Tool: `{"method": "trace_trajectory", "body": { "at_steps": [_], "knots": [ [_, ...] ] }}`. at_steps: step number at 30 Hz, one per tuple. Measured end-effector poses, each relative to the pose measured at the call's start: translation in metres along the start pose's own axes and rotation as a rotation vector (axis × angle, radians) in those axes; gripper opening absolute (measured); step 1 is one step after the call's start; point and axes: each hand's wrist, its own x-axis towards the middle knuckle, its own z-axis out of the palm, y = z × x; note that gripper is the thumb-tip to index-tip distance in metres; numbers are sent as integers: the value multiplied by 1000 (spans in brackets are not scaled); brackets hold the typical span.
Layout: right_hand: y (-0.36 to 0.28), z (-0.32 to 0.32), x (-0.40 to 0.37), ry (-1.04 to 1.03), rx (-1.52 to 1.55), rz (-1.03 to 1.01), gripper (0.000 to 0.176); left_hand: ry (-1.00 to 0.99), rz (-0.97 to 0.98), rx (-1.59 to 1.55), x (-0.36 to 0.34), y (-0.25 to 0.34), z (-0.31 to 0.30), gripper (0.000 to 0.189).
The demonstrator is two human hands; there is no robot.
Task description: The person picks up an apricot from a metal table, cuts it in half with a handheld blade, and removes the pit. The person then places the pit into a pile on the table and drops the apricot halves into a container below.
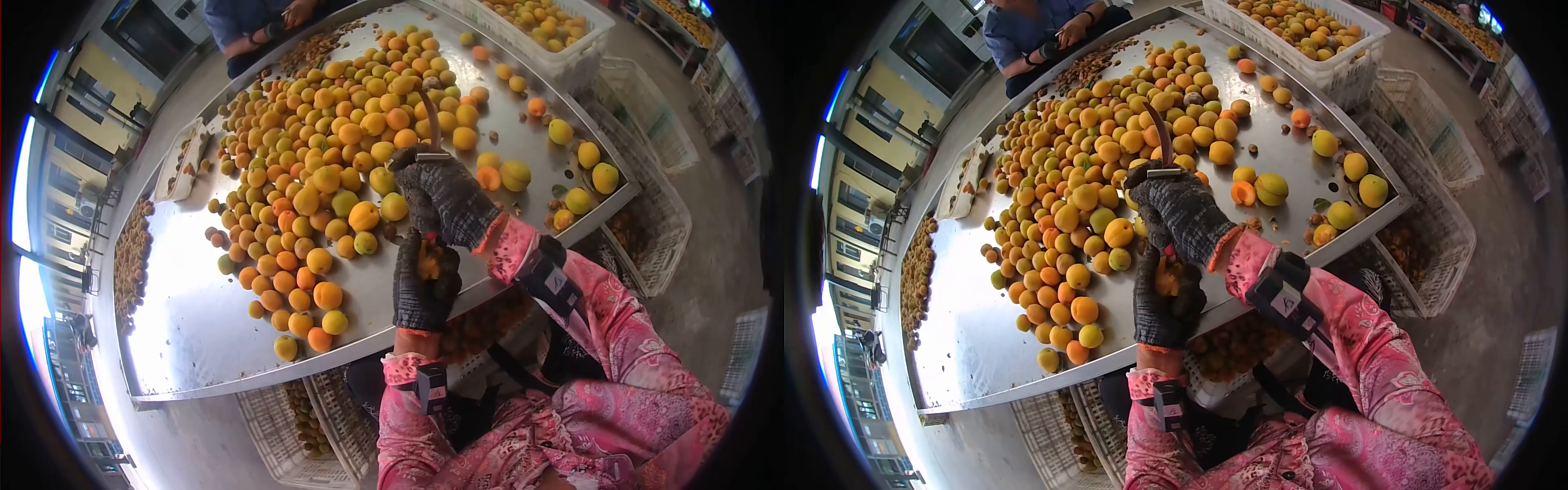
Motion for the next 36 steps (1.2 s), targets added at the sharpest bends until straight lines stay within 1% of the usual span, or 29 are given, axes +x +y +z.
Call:
{"method": "trace_trajectory", "body": {
  "at_steps": [2,3,4,5,6,7,8,10,11,12,14,15,17,18,20,21,22,23,24,25,26,27,28,29,30,32,33,35,36],
  "knots": [
    [12,3,8,7,11,106,28,378,699,1432,3,-13,3,23],
    [6,4,10,4,408,499,32,379,698,1432,2,-13,8,23],
    [14,6,10,4,408,500,32,367,735,1601,1,-11,15,24],
    [30,9,11,-14,260,155,22,352,772,1771,0,-10,18,29],
    [36,13,13,-32,108,-188,16,352,770,1770,-1,-10,18,29],
    [42,19,16,-25,51,-280,16,330,755,1731,-2,-10,18,32],
    [47,19,14,-22,51,-280,16,307,742,1694,-3,-10,18,34],
    [29,15,15,-254,483,267,17,315,747,1731,-3,-9,15,35],
    [17,13,17,-246,846,675,17,324,751,1765,-2,-9,13,36],
    [27,18,19,-246,845,674,17,324,752,1765,-2,-10,11,36],
    [58,26,20,-148,103,-357,16,322,796,1672,-1,-12,6,37],
    [57,26,19,-146,100,-358,16,318,796,1672,1,-12,1,37],
    [52,24,17,-189,100,-267,15,380,647,1541,6,-10,-7,37],
    [45,24,18,-187,99,-272,15,376,651,1543,7,-12,-4,37],
    [30,24,24,-214,760,712,14,313,1029,1522,11,-16,4,37],
    [0,15,20,-107,906,766,14,311,1037,1521,8,-11,8,37],
    [-2,15,17,-108,903,764,14,320,645,833,3,-6,14,39],
    [-3,14,13,-6,604,397,13,293,235,156,0,-4,18,43],
    [-5,13,10,89,298,34,13,288,234,157,-1,-4,22,43],
    [-29,4,6,22,18,104,14,297,231,189,-2,-5,26,39],
    [-35,4,2,24,17,102,14,308,227,222,-3,-5,28,37],
    [-39,5,-2,65,-141,65,19,306,225,225,-2,-6,27,37],
    [-41,5,-4,104,-300,28,28,342,265,212,0,-7,24,35],
    [-33,5,-7,227,-667,-309,28,380,306,199,2,-9,22,33],
    [-31,6,-8,228,-666,-308,28,381,305,201,2,-12,22,33],
    [-31,8,-6,254,-583,-153,19,392,666,734,2,-20,20,28],
    [-31,7,-4,255,-582,-152,19,393,665,736,-1,-17,20,28],
    [-30,2,5,46,-474,174,15,355,350,269,-8,-9,21,17],
    [-27,0,7,47,-475,173,15,354,349,270,-4,-11,16,17]
  ]
}}
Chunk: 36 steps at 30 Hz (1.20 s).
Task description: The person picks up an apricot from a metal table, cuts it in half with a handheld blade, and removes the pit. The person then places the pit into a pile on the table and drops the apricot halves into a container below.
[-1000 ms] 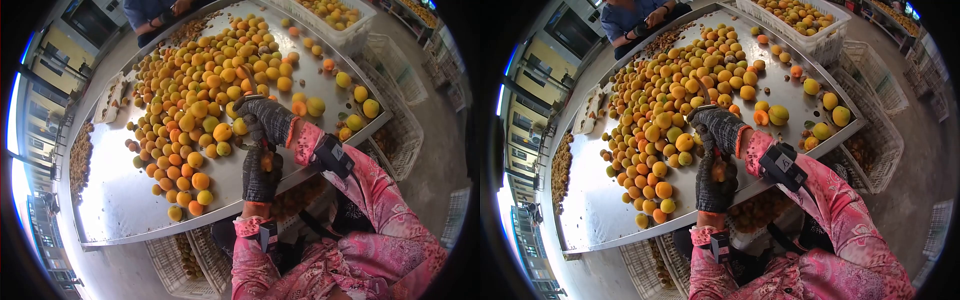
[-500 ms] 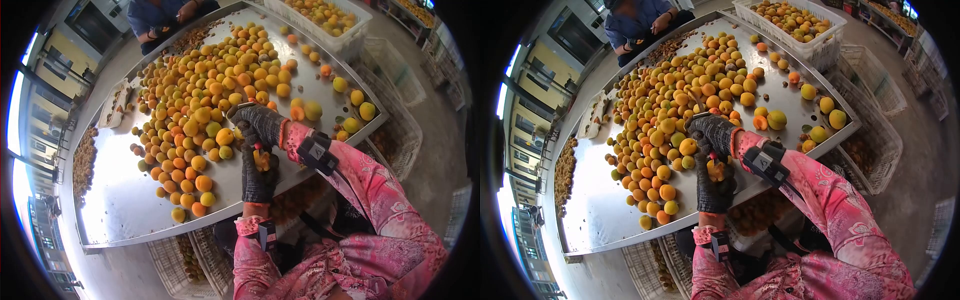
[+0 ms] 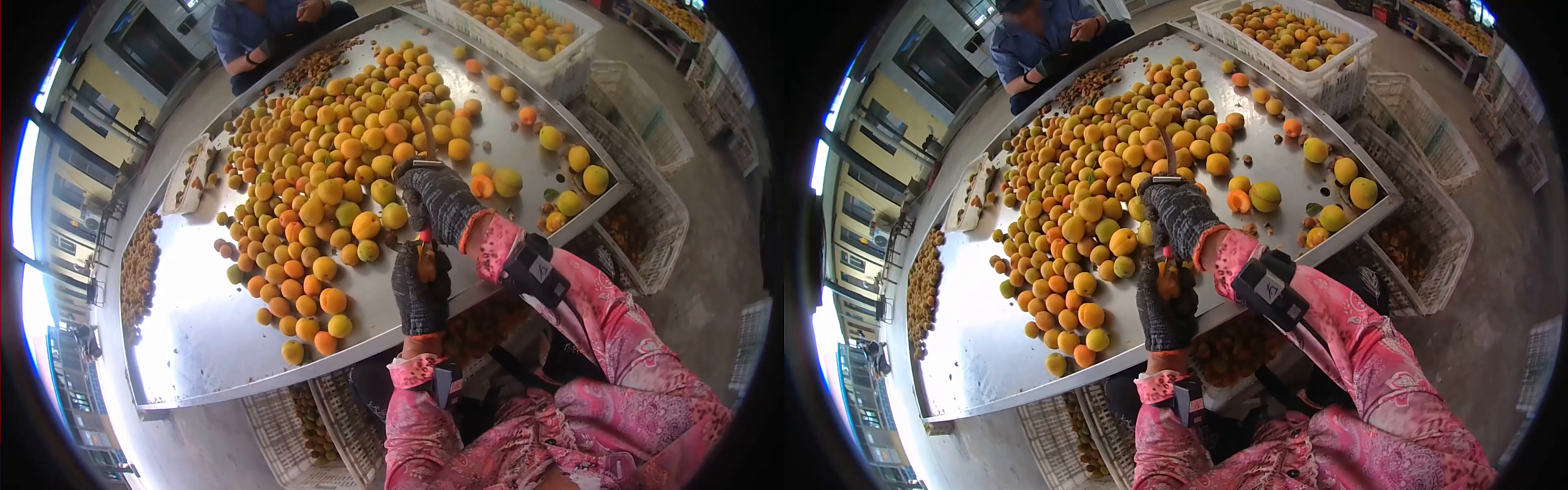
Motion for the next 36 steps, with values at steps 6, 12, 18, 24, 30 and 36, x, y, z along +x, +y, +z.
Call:
{"method": "trace_trajectory", "body": {
  "at_steps": [6,12,18,24,30,36],
  "knots": [
    [53,41,14,-219,813,-102,5,-2,1009,1458,0,-3,1,21],
    [61,45,14,-251,682,-246,10,-63,1029,1428,2,-5,-1,23],
    [26,19,-5,-49,157,-18,6,117,1012,1453,5,-12,-12,27],
    [16,35,-45,538,-83,-150,23,285,973,1547,-5,-7,-4,37],
    [-31,33,-68,508,1284,312,14,332,788,1195,-5,-5,-1,39],
    [-42,37,-69,715,634,-124,14,312,757,1072,10,-9,-21,27]
  ]
}}
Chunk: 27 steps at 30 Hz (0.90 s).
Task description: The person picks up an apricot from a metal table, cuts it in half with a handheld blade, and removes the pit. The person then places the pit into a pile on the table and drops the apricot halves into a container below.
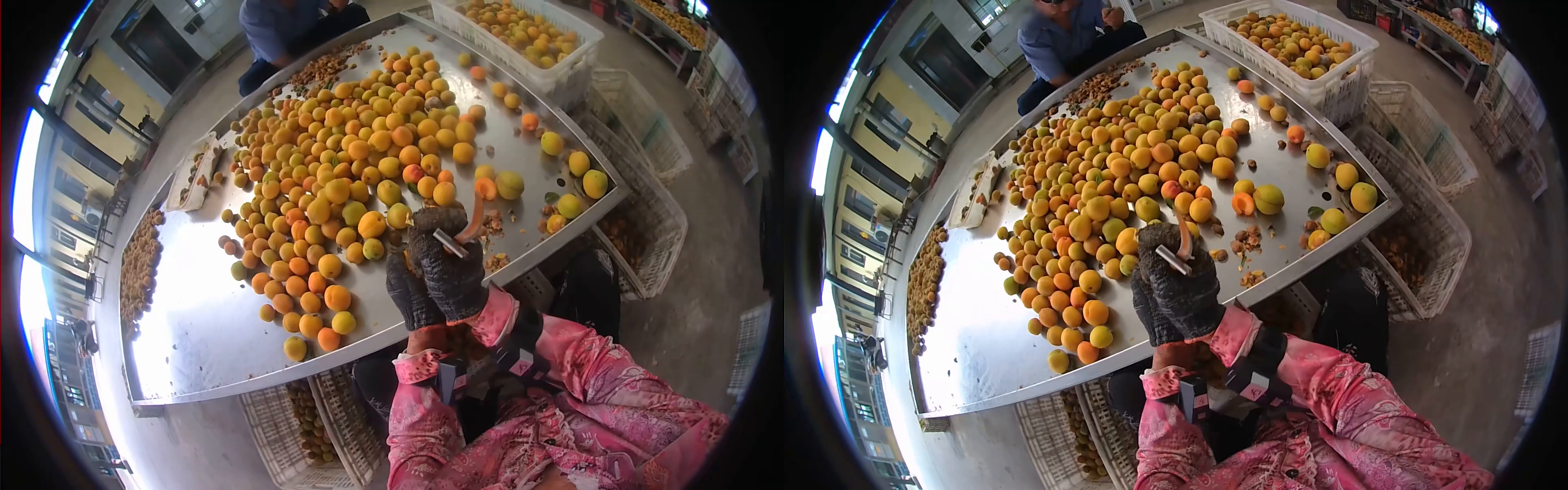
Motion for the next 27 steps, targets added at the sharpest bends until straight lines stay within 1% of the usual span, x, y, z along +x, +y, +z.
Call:
{"method": "trace_trajectory", "body": {
  "at_steps": [2,3,4,5,6,7,8,9,10,11,12,13,14,15,16,17,18,19,20,21,22,24,26,27],
  "knots": [
    [9,-14,24,-198,413,584,15,-71,385,226,-8,14,-6,34],
    [12,-18,34,-215,506,663,15,-304,-165,-519,0,12,-4,35],
    [13,-20,41,-217,499,658,15,-305,-165,-528,1,12,-3,35],
    [12,-22,47,-255,486,748,15,-417,-490,-996,3,12,-5,32],
    [9,-23,51,-291,475,841,15,-514,-828,-1456,6,27,-7,32],
    [3,-24,56,-369,437,815,16,-512,-833,-1452,5,26,-6,32],
    [10,-23,55,-366,441,820,16,-488,-824,-1372,4,24,-3,32],
    [13,-16,55,-440,323,563,16,-464,-812,-1294,2,22,1,32],
    [15,-10,55,-507,203,305,17,-462,-814,-1291,1,16,5,32],
    [13,-10,54,-420,223,575,16,-310,-211,-521,-1,9,10,30],
    [9,-7,52,-416,225,580,16,-127,368,259,-1,14,11,30],
    [6,-6,47,-300,156,557,14,-129,366,262,-2,20,11,30],
    [4,-5,42,-187,87,529,13,-117,-77,-305,-3,29,11,35],
    [10,-6,35,-188,89,533,13,-94,-529,-862,-1,37,11,42],
    [19,-7,26,-148,47,425,12,-91,-532,-854,2,35,11,42],
    [25,-8,17,-109,4,313,11,22,-583,-890,7,31,12,41],
    [21,-7,12,-111,8,315,11,138,-630,-926,10,25,13,39],
    [13,-5,7,-73,134,465,12,144,-631,-924,12,12,13,39],
    [8,-4,1,-32,257,615,13,161,-587,-941,14,-4,15,38],
    [29,-5,-11,-56,99,445,16,175,-539,-961,16,-12,16,37],
    [29,-4,-15,-59,100,443,16,176,-536,-963,18,-13,14,37],
    [24,-4,-17,-192,-98,-99,13,-15,-554,-1277,18,-16,9,37],
    [14,-11,-7,-215,-146,-84,14,-28,-571,-1275,18,-22,11,38],
    [10,-13,6,-239,13,243,15,27,-611,-1256,19,-20,12,37]
  ]
}}
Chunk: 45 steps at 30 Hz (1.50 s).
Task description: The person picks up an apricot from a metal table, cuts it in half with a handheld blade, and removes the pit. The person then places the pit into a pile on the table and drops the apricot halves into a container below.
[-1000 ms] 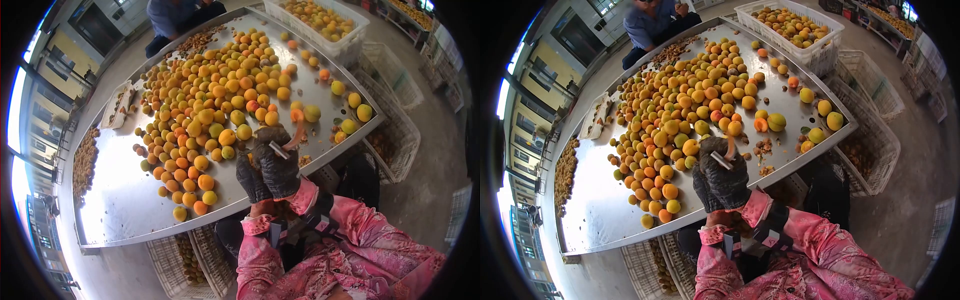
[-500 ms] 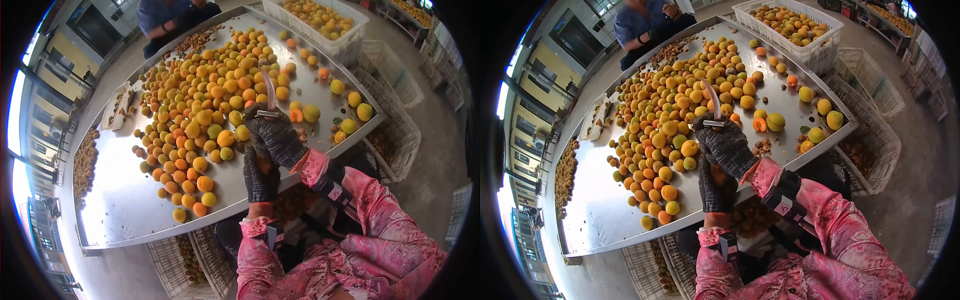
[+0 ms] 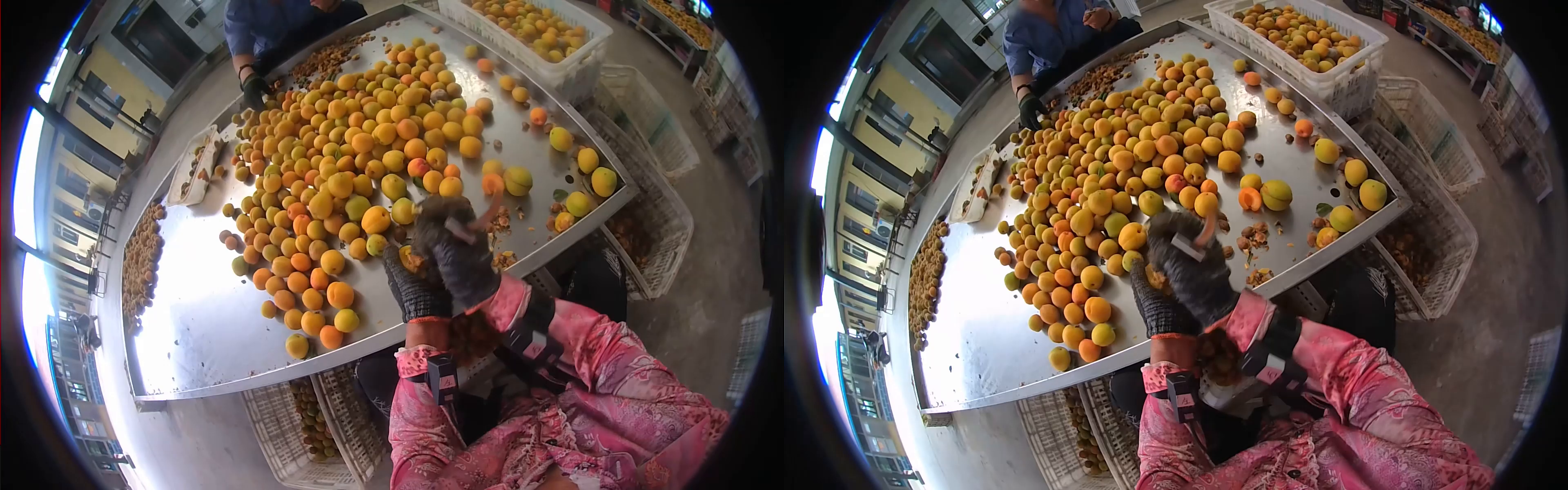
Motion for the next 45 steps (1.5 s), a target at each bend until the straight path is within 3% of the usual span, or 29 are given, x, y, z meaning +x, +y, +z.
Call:
{"method": "trace_trajectory", "body": {
  "at_steps": [1,2,3,5,6,7,10,12,13,14,15,16,17,18,19,21,23,25,27,28,29,31,32,34,36,39,41,44,45],
  "knots": [
    [-4,-8,13,-45,187,302,17,63,2,-7,-4,1,11,37],
    [19,-18,28,-59,470,442,16,-8,-173,-86,-14,8,18,27],
    [32,-26,39,-55,464,432,16,-17,-180,-89,-10,2,9,27],
    [46,-39,50,-266,-371,-389,12,-199,13,518,4,-14,-17,27],
    [43,-38,51,-370,-139,-25,22,-257,411,1321,-9,-15,-5,30],
    [41,-36,54,-368,-138,-24,22,-259,410,1323,-14,-15,2,30],
    [30,-22,67,-320,411,764,11,-294,367,950,-15,-13,12,31],
    [28,-13,72,-326,374,810,11,-46,-65,446,-13,-10,19,29],
    [27,-11,73,-329,332,852,11,-43,-65,444,-16,-7,24,29],
    [25,-8,65,-401,124,524,9,13,-136,379,-21,-3,29,29],
    [24,-6,60,-405,126,527,9,70,-204,315,-24,1,32,30],
    [22,-4,56,-424,-264,148,9,76,-201,315,-25,3,27,30],
    [19,-2,50,-420,-644,-243,9,-31,268,974,-29,5,20,33],
    [11,8,37,-177,-12,276,10,-152,767,1604,-31,4,16,37],
    [11,9,26,-178,-15,277,10,-150,765,1602,-29,3,19,37],
    [12,11,7,2,-192,46,13,-30,-1,338,-24,-1,27,49],
    [5,9,-11,-13,-326,11,26,-45,-30,300,-9,-6,1,49],
    [7,4,-23,-183,-27,-381,29,-83,-91,230,22,-16,-43,48],
    [9,1,-22,-214,-16,-325,29,-121,-151,167,36,-21,-67,47],
    [-1,-1,-13,-162,52,-86,28,130,-35,259,17,-10,-17,40],
    [-12,-4,-1,-108,116,149,27,124,-34,256,3,-2,-2,40],
    [-23,-19,23,-118,89,-45,23,40,-262,-30,-9,9,13,33],
    [-29,-30,33,-206,121,57,24,182,-181,-15,-6,4,22,38],
    [-31,-40,38,-296,153,155,25,137,-221,10,-13,9,18,38],
    [-11,-47,33,-742,-468,-270,30,83,-270,36,-19,8,29,39],
    [6,-53,9,-822,-546,-208,42,114,-204,25,-27,4,44,36],
    [14,-53,-1,-765,-501,-276,43,113,-29,130,-17,-4,22,40],
    [9,-50,1,-607,-550,-338,34,147,-67,-20,-18,-2,32,42],
    [-2,-51,6,-526,-304,6,28,151,-62,-17,-20,2,29,42]
  ]
}}
